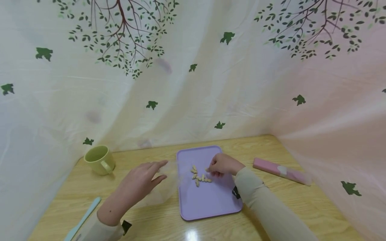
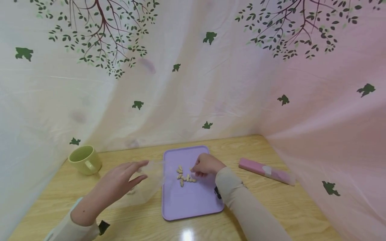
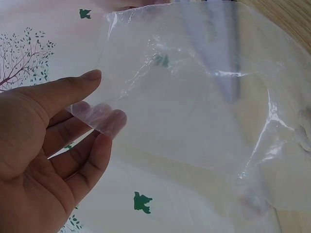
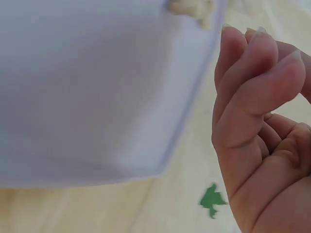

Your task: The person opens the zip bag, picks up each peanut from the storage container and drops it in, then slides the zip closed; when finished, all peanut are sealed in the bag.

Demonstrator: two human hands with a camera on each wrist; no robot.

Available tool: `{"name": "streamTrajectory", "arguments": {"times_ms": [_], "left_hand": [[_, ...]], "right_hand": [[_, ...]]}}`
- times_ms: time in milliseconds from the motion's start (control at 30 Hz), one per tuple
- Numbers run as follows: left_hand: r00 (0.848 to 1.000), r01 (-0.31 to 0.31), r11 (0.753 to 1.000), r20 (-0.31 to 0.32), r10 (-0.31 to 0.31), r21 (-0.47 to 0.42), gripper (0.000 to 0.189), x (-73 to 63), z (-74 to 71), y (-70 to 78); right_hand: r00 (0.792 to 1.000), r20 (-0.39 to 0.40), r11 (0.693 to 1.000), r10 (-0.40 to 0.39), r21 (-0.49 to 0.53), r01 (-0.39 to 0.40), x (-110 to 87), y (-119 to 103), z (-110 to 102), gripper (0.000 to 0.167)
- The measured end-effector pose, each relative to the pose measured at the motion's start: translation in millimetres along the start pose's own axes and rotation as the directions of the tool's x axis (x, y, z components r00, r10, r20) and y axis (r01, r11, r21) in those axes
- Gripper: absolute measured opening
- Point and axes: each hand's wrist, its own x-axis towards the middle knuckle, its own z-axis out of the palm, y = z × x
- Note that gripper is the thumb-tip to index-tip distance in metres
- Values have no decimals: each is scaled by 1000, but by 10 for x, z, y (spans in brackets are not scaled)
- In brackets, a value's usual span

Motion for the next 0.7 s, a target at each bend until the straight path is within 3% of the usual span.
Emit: {"name": "streamTrajectory", "arguments": {"times_ms": [300,500,700], "left_hand": [[999,-19,1000,-33,19,-4,53,12,-22,-20],[1000,-6,1000,-12,6,3,53,27,-26,-22],[999,-24,1000,-25,24,7,54,35,-16,-31]], "right_hand": [[995,-1,989,-96,112,96,-42,-390,-76,24],[990,19,983,-137,129,133,-104,-697,-24,23],[984,39,975,-174,149,166,-83,-848,49,20]]}}
